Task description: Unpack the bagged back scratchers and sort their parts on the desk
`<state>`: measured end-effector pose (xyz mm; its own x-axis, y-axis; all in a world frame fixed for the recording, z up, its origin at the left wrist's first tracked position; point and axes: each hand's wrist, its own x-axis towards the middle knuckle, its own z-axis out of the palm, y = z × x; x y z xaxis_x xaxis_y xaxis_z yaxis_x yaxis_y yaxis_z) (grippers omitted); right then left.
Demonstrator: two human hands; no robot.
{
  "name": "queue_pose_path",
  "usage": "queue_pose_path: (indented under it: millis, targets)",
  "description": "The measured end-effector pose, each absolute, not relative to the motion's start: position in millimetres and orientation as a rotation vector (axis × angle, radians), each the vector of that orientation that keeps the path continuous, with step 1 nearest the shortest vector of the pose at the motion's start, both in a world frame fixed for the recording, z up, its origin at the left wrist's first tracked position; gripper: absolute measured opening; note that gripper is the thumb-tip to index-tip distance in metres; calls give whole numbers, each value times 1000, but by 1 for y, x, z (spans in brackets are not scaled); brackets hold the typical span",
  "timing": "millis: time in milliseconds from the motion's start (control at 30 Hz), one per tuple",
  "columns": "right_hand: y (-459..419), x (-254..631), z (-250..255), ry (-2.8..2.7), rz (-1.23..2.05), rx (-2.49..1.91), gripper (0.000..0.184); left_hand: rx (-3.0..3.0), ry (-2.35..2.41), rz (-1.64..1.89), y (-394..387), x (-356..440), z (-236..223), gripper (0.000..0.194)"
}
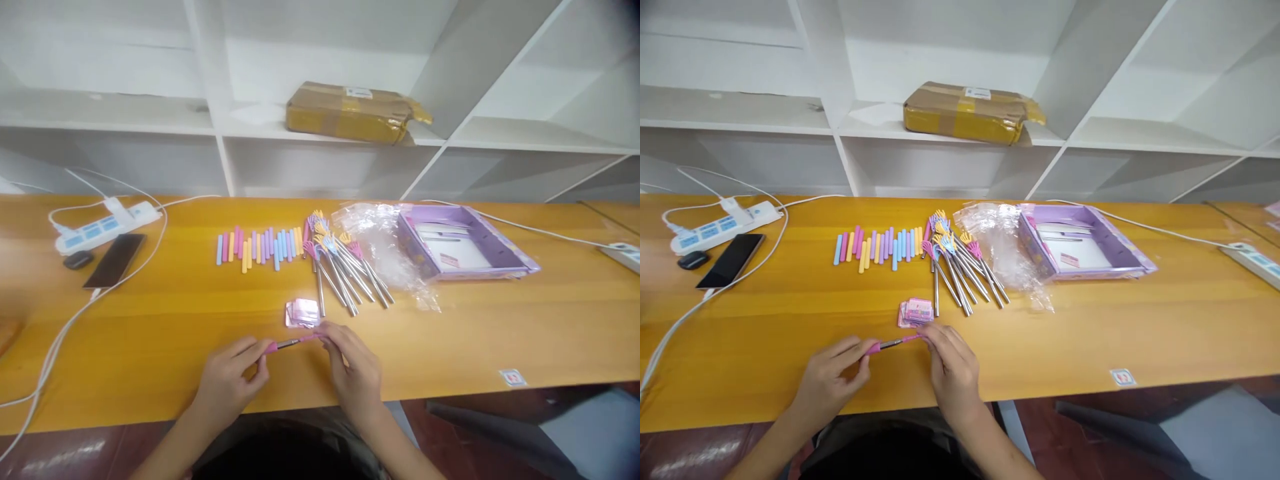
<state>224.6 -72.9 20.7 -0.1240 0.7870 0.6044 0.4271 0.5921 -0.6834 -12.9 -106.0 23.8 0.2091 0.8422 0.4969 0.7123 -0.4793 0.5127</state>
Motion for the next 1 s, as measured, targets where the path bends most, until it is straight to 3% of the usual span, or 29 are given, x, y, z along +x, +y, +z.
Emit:
queue_pose_path:
  millis: [267, 333, 433, 500, 700, 833, 933, 1000]
  targets:
    - [-49, 274, 29, -2018, 554, -1047, 29, 2194, 1528, 1114, -115, -18, 2, 26]
    - [-27, 307, 37, -1979, 420, -1205, 23, 2151, 1567, 1105, -119, -27, -1, 26]
    - [23, 358, 51, -1846, 70, -1545, 41, 2081, 1614, 1063, -121, -37, -4, 25]
    - [61, 382, 55, -1827, -68, -1742, 40, 2054, 1614, 1066, -122, -38, -4, 25]
    - [131, 388, 50, -1735, -88, -2020, 44, 2080, 1558, 1123, -123, -31, 3, 29]
    - [101, 358, 61, -1849, 218, -1586, 44, 2065, 1559, 1134, -123, -30, 6, 29]
    - [40, 323, 74, -2221, 642, -1055, 47, 2107, 1544, 1125, -122, -31, 6, 28]
    - [-1, 298, 77, -2426, 724, -944, 55, 2158, 1538, 1097, -121, -30, 5, 28]
